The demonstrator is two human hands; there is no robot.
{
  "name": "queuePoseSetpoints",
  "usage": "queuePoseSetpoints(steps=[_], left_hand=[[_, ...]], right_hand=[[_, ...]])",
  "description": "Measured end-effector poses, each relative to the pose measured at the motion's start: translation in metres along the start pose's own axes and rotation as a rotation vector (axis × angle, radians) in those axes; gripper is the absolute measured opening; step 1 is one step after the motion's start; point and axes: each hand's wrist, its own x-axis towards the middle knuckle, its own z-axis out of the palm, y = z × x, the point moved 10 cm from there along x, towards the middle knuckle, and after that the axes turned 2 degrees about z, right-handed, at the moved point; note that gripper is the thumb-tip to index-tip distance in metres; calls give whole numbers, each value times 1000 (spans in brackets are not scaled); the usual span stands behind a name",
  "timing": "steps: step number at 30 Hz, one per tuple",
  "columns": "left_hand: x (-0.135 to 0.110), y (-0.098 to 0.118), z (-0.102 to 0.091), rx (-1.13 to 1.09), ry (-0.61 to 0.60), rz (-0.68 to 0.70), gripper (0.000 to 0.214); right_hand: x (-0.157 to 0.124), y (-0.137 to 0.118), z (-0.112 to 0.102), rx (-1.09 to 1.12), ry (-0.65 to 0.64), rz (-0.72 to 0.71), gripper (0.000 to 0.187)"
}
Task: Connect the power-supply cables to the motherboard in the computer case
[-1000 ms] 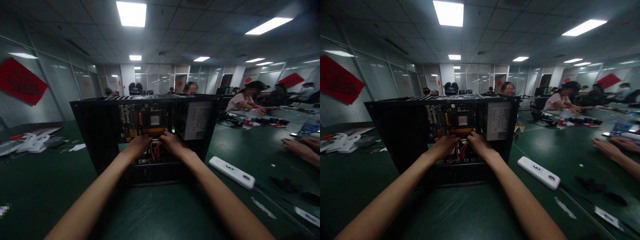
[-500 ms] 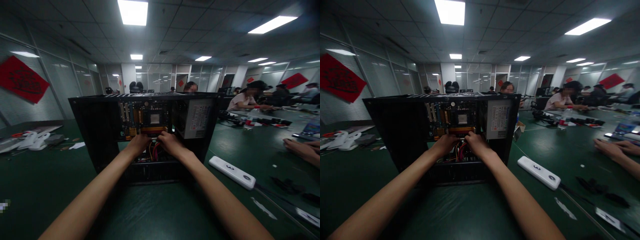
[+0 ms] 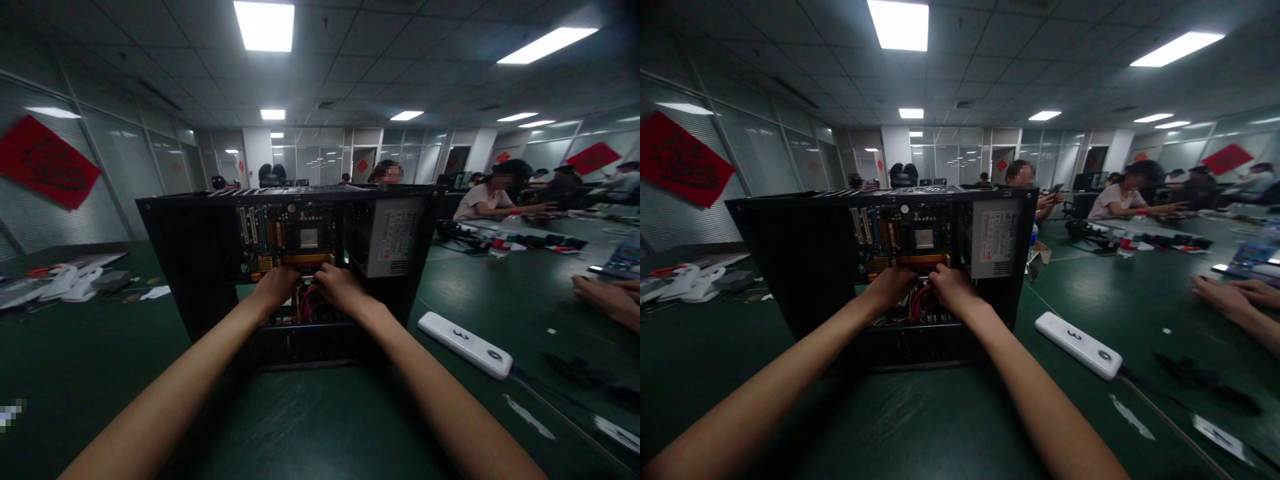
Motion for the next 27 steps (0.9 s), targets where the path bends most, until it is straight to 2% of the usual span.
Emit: queuePoseSetpoints(steps=[5, 12, 16, 20, 23, 27], left_hand=[[0, -3, 1, -41, 22, -3, 23], [1, -6, 0, -112, 49, -10, 23], [-1, -6, -2, -145, 77, -5, 26], [-3, -6, -1, -164, 85, 18, 25], [-2, -9, 1, -162, 90, 12, 23], [-1, -12, 4, -151, 96, -13, 22]], right_hand=[[0, -3, -2, 11, 21, -11, 17], [-7, 2, -5, 159, 57, -12, 22], [-14, 4, -22, 413, 203, -78, 32], [-21, 8, -34, 567, 343, -105, 27], [-15, 5, -24, 490, 288, -110, 29], [4, 1, -1, 254, 116, -93, 25]])
